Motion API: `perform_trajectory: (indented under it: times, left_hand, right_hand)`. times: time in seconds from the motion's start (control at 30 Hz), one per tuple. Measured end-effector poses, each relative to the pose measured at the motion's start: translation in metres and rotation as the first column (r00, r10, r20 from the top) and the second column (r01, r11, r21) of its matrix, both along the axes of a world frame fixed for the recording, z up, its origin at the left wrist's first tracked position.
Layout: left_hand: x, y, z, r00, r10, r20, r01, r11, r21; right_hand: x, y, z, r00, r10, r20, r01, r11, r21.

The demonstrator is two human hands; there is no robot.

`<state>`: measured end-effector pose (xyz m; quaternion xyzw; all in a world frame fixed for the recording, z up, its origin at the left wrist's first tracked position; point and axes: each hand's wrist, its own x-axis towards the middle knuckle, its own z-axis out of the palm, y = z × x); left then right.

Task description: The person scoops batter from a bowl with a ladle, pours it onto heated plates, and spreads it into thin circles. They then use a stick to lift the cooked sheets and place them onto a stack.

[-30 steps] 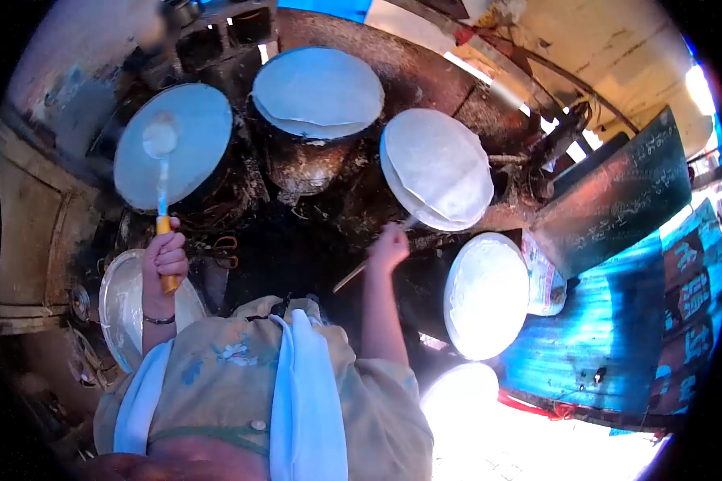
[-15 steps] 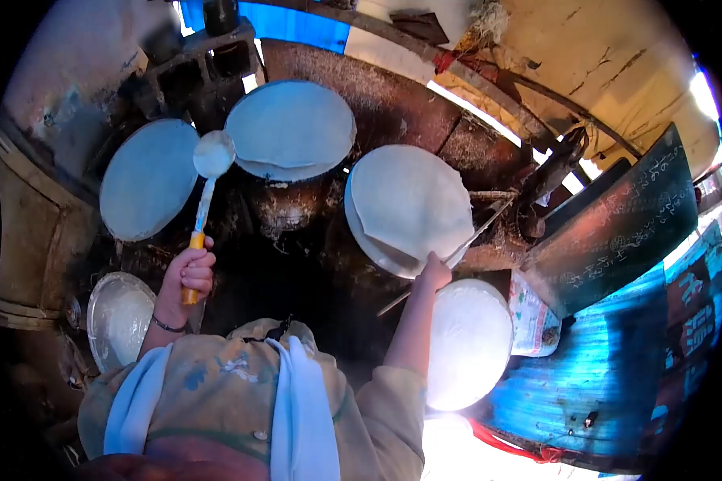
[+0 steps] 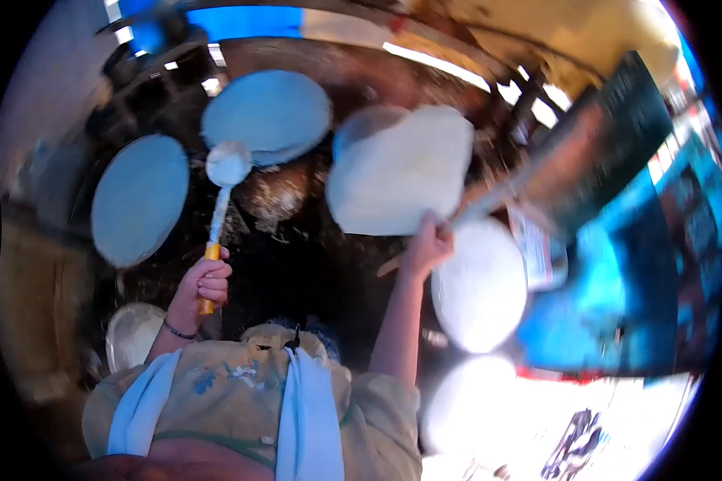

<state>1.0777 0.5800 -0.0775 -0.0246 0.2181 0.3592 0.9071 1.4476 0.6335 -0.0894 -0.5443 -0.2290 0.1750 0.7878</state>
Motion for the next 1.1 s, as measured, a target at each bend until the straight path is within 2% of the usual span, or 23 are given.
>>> perform_trajectory:
  times: [0.03,0.1,0.13,0.2,0.27,0.3,0.37,0.4,0.43,0.47,0.5,0.6,0.67,0.73,0.8,0.87,0.93,0.97,1.0,1.03,1.1]
  left_hand:
    - [0.002,0.001,-0.003,0.999,0.004,0.054,-0.001,0.999,-0.041]
    - [0.014,0.004,-0.008,0.985,-0.018,0.172,0.042,0.989,-0.14]
    - [0.021,0.005,-0.007,0.984,-0.044,0.174,0.071,0.986,-0.151]
    - [0.039,0.006,-0.012,0.974,-0.146,0.174,0.165,0.981,-0.101]
    - [0.06,0.005,-0.015,0.957,-0.235,0.173,0.251,0.964,-0.081]
    - [0.075,0.005,-0.012,0.944,-0.289,0.157,0.302,0.951,-0.07]
    - [0.094,0.002,-0.011,0.904,-0.391,0.171,0.403,0.914,-0.042]
    - [0.109,-0.002,-0.009,0.895,-0.411,0.174,0.424,0.905,-0.042]
    - [0.122,-0.008,-0.008,0.883,-0.444,0.15,0.452,0.891,-0.025]
    - [0.135,-0.013,-0.008,0.871,-0.474,0.126,0.479,0.878,-0.01]
    - [0.147,-0.017,-0.012,0.841,-0.513,0.17,0.523,0.852,-0.016]
    - [0.187,-0.035,-0.011,0.771,-0.582,0.259,0.607,0.794,-0.021]
    - [0.213,-0.051,-0.011,0.731,-0.62,0.283,0.648,0.761,-0.007]
    - [0.239,-0.067,-0.006,0.711,-0.638,0.295,0.662,0.749,0.025]
    - [0.249,-0.07,0.002,0.672,-0.663,0.329,0.69,0.722,0.047]
    - [0.262,-0.077,0.004,0.652,-0.676,0.344,0.711,0.703,0.034]
    - [0.265,-0.078,0.003,0.644,-0.692,0.325,0.726,0.688,0.027]
    - [0.27,-0.084,0.001,0.642,-0.689,0.337,0.726,0.687,0.021]
    - [0.276,-0.09,0.001,0.64,-0.684,0.348,0.726,0.688,0.017]
    - [0.283,-0.102,0.005,0.634,-0.689,0.352,0.738,0.675,-0.008]
    - [0.285,-0.108,0.007,0.645,-0.697,0.313,0.735,0.678,-0.003]
  right_hand:
    - [0.001,-0.023,0.001,0.994,-0.048,0.097,0.063,0.985,-0.161]
    - [0.009,-0.068,0.003,0.988,-0.034,0.152,0.07,0.969,-0.238]
    - [0.014,-0.093,0.012,0.983,-0.015,0.184,0.076,0.942,-0.326]
    - [0.023,-0.148,0.034,0.994,-0.036,0.103,0.076,0.905,-0.418]
    - [0.043,-0.21,0.031,0.989,-0.123,0.08,0.146,0.876,-0.459]
    - [0.057,-0.245,0.024,0.986,-0.167,0.012,0.159,0.909,-0.385]
    - [0.066,-0.329,0.03,0.96,-0.271,-0.074,0.216,0.88,-0.423]
    - [0.072,-0.377,0.029,0.94,-0.318,-0.123,0.265,0.907,-0.326]
    - [0.083,-0.436,0.017,0.902,-0.421,-0.097,0.376,0.874,-0.307]
    - [0.085,-0.488,0.015,0.822,-0.543,-0.172,0.498,0.831,-0.246]
    - [0.081,-0.531,0.026,0.727,-0.67,-0.152,0.621,0.735,-0.271]
    - [0.084,-0.66,0.053,0.55,-0.812,0.196,0.817,0.476,-0.324]
    - [0.074,-0.677,0.105,0.415,-0.892,0.179,0.87,0.331,-0.364]
    - [0.088,-0.734,0.127,0.491,-0.807,0.327,0.777,0.237,-0.583]
    - [0.099,-0.74,0.128,0.552,-0.696,0.459,0.788,0.256,-0.559]
    - [0.127,-0.753,0.084,0.517,-0.259,0.816,0.855,0.11,-0.507]
    - [0.132,-0.732,0.018,0.38,0.168,0.91,0.915,-0.215,-0.342]
    - [0.121,-0.702,-0.005,0.458,0.177,0.871,0.857,-0.349,-0.379]
    - [0.12,-0.695,-0.055,0.638,0.049,0.769,0.641,-0.587,-0.495]
    - [0.11,-0.682,-0.081,0.728,-0.14,0.671,0.485,-0.586,-0.649]
    - [0.073,-0.661,-0.138,0.675,-0.353,0.648,0.472,-0.47,-0.746]
